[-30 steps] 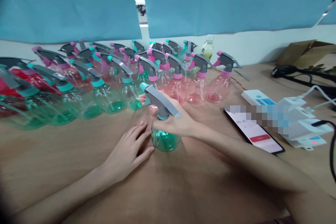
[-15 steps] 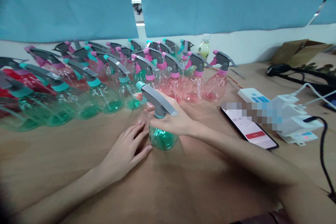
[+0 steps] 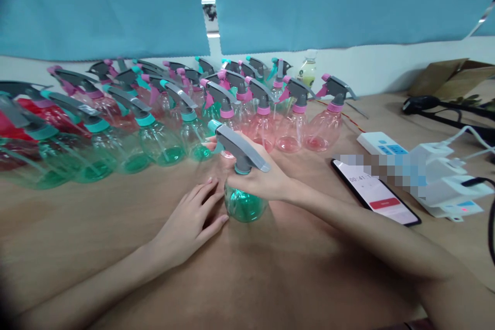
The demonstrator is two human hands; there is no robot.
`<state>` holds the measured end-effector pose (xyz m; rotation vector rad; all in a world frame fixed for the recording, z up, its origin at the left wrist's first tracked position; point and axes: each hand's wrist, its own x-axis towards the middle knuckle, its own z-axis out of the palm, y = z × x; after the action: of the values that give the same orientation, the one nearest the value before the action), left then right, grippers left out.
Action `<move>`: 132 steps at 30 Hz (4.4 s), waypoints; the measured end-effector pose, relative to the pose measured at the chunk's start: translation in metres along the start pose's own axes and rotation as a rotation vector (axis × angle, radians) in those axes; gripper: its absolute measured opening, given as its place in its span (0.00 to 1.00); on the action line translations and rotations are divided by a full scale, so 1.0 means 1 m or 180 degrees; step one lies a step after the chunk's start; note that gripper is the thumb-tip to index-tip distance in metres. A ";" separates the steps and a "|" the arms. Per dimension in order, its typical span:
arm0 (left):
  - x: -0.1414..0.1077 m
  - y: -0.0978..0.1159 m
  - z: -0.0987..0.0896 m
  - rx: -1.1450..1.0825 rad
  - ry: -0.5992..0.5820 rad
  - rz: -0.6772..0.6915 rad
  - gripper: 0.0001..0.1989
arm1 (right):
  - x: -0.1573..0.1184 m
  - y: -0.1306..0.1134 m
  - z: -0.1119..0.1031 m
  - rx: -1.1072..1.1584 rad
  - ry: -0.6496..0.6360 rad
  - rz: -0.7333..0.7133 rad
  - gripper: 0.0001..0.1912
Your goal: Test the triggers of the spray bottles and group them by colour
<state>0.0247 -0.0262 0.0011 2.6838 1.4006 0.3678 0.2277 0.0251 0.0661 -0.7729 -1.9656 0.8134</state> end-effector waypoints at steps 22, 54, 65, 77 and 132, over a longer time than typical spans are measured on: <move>-0.001 -0.001 0.001 -0.0053 0.0070 0.0016 0.23 | 0.001 0.003 -0.002 -0.0078 -0.0162 -0.0116 0.12; 0.000 -0.001 0.000 0.0064 0.0007 0.0024 0.23 | 0.000 -0.003 0.002 -0.0188 0.0214 0.0221 0.06; 0.000 0.001 -0.001 0.0046 -0.0016 0.0001 0.22 | -0.001 0.002 0.002 0.0169 0.0024 0.0041 0.27; -0.001 -0.001 0.001 0.0038 0.0036 0.0036 0.23 | 0.000 0.002 0.003 0.0357 -0.0060 0.0139 0.28; -0.001 0.000 0.000 -0.0005 0.0036 0.0022 0.22 | 0.003 -0.006 0.001 0.0402 -0.0027 0.0120 0.09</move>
<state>0.0243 -0.0267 0.0009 2.6900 1.3938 0.3850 0.2241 0.0236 0.0714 -0.7348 -1.8922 0.9550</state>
